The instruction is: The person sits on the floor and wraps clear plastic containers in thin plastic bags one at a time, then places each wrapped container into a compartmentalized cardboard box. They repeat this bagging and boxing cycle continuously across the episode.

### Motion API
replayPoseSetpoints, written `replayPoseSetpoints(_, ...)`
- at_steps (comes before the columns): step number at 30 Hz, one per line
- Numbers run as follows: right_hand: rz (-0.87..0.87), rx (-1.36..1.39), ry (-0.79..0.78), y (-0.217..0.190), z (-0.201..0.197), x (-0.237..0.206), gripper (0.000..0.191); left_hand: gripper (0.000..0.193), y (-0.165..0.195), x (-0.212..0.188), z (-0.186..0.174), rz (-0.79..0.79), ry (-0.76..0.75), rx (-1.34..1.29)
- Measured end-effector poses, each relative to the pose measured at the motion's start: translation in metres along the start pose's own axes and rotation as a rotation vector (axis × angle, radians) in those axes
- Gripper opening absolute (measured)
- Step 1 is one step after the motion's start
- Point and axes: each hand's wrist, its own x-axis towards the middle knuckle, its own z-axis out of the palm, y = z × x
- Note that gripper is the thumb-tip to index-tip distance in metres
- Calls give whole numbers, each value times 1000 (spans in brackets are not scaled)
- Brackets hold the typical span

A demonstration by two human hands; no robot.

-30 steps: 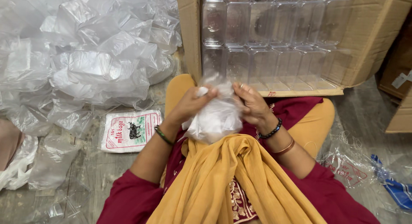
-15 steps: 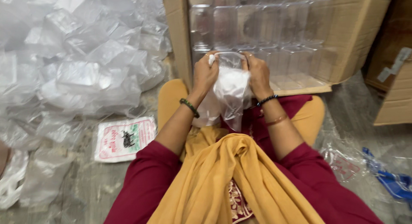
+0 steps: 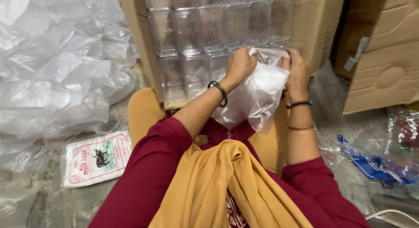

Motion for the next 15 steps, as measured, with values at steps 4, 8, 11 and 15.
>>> replayPoseSetpoints(4, -90, -86, -171, 11, 9, 29, 22, 24, 14, 21, 18, -45, -80, 221)
replayPoseSetpoints(8, -254, -44, -45, 20, 10, 20, 17, 22, 14, 11, 22, 59, -22, 194)
replayPoseSetpoints(11, 219, 668, -51, 31, 11, 4, 19, 22, 9, -5, 25, 88, 55, 31)
replayPoseSetpoints(15, 223, 1119, 140, 35, 39, 5, 10, 22, 9, -10, 37, 32, 175, -208)
